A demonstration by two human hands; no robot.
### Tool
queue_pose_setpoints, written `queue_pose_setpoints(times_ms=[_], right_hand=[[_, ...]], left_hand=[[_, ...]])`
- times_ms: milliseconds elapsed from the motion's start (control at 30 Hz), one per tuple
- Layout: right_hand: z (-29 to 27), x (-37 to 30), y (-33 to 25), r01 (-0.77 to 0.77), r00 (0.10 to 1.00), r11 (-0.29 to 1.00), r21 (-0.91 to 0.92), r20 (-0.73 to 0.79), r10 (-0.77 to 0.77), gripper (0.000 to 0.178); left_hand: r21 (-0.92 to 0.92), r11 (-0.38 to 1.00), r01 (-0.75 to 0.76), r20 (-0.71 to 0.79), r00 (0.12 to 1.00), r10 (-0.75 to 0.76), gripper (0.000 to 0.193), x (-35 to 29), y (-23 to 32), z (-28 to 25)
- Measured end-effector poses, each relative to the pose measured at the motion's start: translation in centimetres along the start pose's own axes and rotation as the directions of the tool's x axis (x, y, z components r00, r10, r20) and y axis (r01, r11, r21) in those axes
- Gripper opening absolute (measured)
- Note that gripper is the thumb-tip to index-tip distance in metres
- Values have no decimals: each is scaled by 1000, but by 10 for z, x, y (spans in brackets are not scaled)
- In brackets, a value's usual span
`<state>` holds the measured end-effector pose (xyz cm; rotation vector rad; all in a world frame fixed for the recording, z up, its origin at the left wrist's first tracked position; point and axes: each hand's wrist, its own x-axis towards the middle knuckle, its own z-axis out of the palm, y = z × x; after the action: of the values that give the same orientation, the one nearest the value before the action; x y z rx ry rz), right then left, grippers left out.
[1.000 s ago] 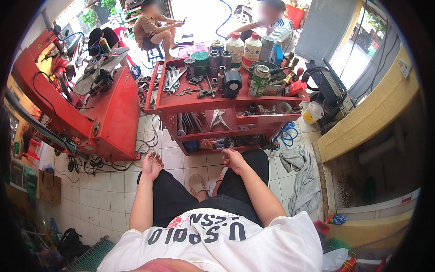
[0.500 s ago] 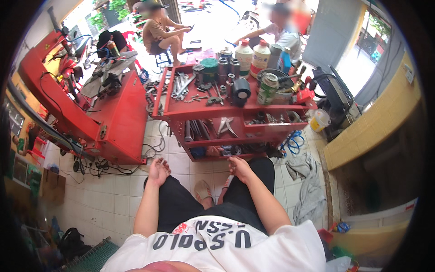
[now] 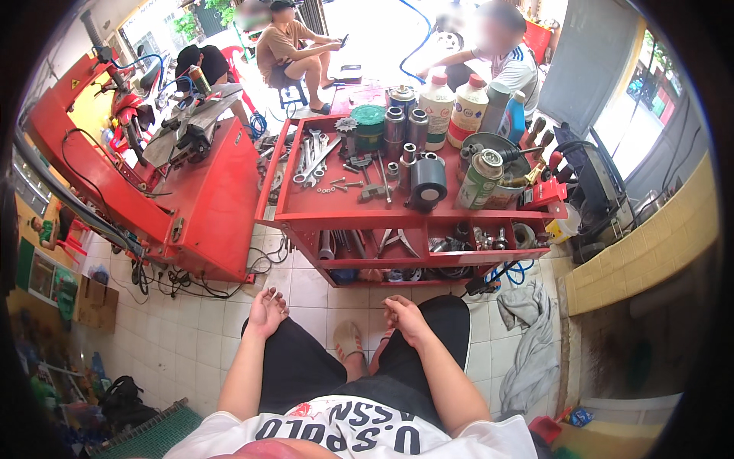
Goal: The person sits at a red tool cart and assembles small mechanical components by hand. They pick up a metal housing, insert a cylindrical part, and fit a small ring into place, then set the assembled unit down on the cart.
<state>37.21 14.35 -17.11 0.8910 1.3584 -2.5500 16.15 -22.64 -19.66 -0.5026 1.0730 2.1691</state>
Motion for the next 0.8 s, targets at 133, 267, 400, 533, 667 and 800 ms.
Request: queue_pose_setpoints(times_ms=[133,267,400,533,667,800], right_hand=[[3,2,-3,-17,1000,1000,13,16,17,23],[1,7,-1,-25,998,1000,-10,51,26,22],[0,7,-1,-29,999,1000,-9,44,29,23],[-1,3,0,-13,999,1000,-27,31,13,23],[4,-3,-2,34,999,987,-160,-6,-35,23],[23,-15,-10,181,983,943,-278,71,-168,21]], left_hand=[[1,1000,24,0,1000,-24,22,2,-1,13],[3,1000,26,14,1000,-26,23,3,0,12],[-15,1000,25,32,999,-24,23,4,0,8],[-3,1000,19,37,999,-18,25,5,-1,5],[174,978,-118,84,991,104,25,-7,-4,14],[227,899,-375,317,901,296,24,-41,0,66]])
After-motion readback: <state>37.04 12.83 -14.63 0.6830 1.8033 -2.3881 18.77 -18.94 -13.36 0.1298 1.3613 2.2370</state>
